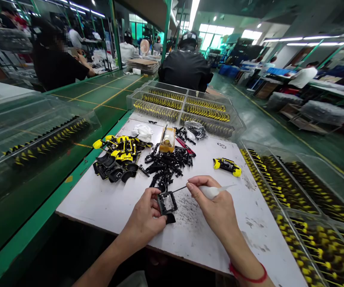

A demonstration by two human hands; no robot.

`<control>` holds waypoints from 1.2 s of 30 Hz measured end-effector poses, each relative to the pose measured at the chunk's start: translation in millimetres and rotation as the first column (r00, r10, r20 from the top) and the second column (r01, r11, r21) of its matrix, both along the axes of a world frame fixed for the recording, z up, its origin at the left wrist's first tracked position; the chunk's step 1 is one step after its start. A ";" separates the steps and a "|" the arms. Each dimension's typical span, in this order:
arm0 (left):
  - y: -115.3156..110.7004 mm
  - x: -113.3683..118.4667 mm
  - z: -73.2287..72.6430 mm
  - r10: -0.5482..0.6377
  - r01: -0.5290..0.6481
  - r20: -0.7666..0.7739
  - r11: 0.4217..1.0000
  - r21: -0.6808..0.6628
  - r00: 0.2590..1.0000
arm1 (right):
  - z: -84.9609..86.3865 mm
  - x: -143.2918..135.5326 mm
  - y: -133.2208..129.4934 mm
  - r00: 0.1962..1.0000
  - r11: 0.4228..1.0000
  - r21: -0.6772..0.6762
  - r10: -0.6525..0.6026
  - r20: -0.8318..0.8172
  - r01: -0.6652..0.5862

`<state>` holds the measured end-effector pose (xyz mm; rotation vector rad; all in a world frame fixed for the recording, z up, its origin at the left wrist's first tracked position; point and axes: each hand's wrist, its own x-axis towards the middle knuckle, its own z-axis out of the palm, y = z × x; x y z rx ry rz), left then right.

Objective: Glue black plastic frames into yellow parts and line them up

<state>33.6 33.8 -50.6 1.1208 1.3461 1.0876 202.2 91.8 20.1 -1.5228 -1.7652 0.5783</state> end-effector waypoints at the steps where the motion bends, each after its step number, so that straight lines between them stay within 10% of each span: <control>1: -0.2 -0.2 0.2 0.001 -0.001 -0.004 1.000 0.000 1.000 | 1.2 1.8 -2.8 1.000 1.000 -0.009 -0.006 -0.005 0.006; 20: -1.9 -2.8 3.7 -0.012 0.012 -0.016 1.000 0.003 1.000 | 7.6 13.3 -12.9 0.998 0.998 -0.041 -0.041 0.039 0.042; 30: -0.2 2.3 8.0 0.004 -0.004 -0.109 1.000 0.001 0.994 | 42.3 -32.2 109.4 0.995 0.873 0.483 -0.093 0.028 0.068; 36: 1.7 6.3 4.2 0.000 -0.002 -0.070 0.999 -0.032 0.998 | 24.2 -62.3 152.6 0.969 0.850 0.501 0.046 0.242 -0.165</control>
